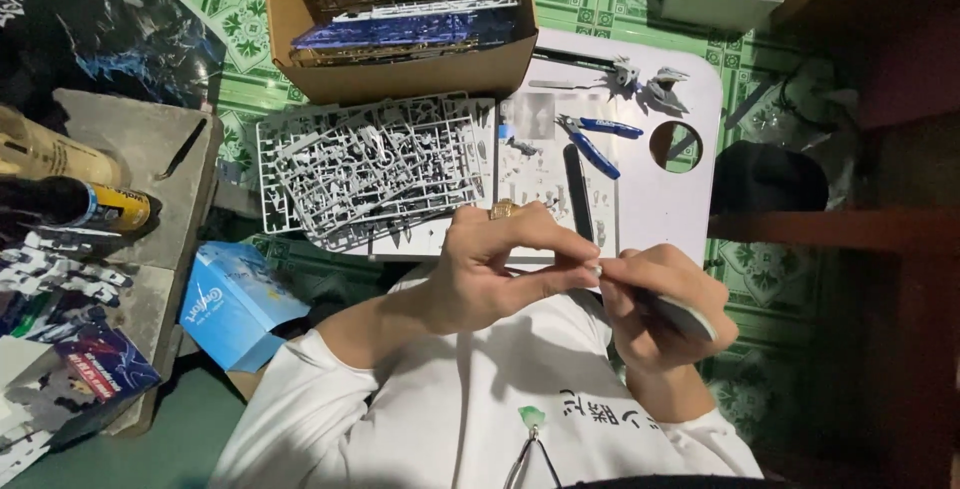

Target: The person uses a sanding stick to smooth the edges of small plastic model parts. They handle several grey pieces one by one, rotating them while sanding, and place the finished pieces on a white work surface.

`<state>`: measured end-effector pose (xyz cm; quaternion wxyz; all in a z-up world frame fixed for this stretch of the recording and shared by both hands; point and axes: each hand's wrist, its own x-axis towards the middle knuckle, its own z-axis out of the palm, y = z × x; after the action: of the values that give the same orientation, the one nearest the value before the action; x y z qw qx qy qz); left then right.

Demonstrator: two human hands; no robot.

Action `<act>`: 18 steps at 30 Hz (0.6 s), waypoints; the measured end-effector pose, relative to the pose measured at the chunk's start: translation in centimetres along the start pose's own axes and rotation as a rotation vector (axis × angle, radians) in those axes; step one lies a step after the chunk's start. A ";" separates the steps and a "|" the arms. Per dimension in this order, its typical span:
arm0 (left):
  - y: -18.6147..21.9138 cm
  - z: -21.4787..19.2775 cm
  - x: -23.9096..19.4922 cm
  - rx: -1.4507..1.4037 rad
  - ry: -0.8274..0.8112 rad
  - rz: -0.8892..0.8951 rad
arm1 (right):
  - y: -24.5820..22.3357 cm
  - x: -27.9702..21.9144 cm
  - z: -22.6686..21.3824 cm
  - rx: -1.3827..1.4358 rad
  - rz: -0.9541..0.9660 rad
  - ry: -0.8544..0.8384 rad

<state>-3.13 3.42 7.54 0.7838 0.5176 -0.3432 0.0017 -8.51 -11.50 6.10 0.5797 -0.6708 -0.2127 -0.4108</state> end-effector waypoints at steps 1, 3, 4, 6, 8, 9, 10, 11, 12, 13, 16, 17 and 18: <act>0.1 0.1 0.0 0.000 0.000 0.002 | 0.2 -0.2 -0.2 0.000 -0.002 -0.001; 0.4 0.2 0.1 -0.035 -0.010 -0.016 | 0.4 -0.8 -0.5 0.045 -0.019 0.009; 0.4 0.4 0.1 -0.036 -0.009 -0.019 | 0.5 -0.9 -0.5 0.043 -0.016 0.009; 0.4 0.7 0.2 -0.146 0.001 -0.050 | 0.9 -1.0 -0.5 0.054 -0.055 0.002; 0.1 0.9 0.2 -0.192 -0.006 -0.065 | 1.0 -1.3 -0.7 0.091 -0.057 0.006; -0.1 0.9 0.2 -0.239 -0.010 -0.083 | 1.0 -1.5 -0.8 0.128 -0.055 0.008; -0.2 0.9 0.1 -0.238 -0.011 -0.084 | 0.9 -1.5 -0.6 0.128 -0.055 0.010; -0.3 0.8 0.0 -0.220 -0.018 -0.082 | 0.8 -1.5 -0.5 0.092 -0.053 0.023; -0.5 0.7 0.0 -0.204 -0.027 -0.078 | 0.7 -1.5 -0.4 0.054 -0.053 0.036; -0.4 0.6 0.0 -0.205 -0.032 -0.077 | 0.6 -1.2 -0.3 0.052 -0.056 0.039; 0.0 0.1 0.0 -0.111 -0.024 -0.046 | 0.3 -0.6 -0.3 -0.160 -0.134 0.036; 0.2 -0.1 0.1 -0.061 -0.007 -0.038 | 0.3 -0.7 -0.7 -0.269 -0.134 -0.002; 0.4 -0.2 0.1 -0.008 0.016 -0.030 | 0.3 -0.7 -1.1 -0.375 -0.132 -0.043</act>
<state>-3.14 3.76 7.89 0.7885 0.5195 -0.3293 -0.0073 -9.01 -12.47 5.30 0.4118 -0.7600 -0.1884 -0.4662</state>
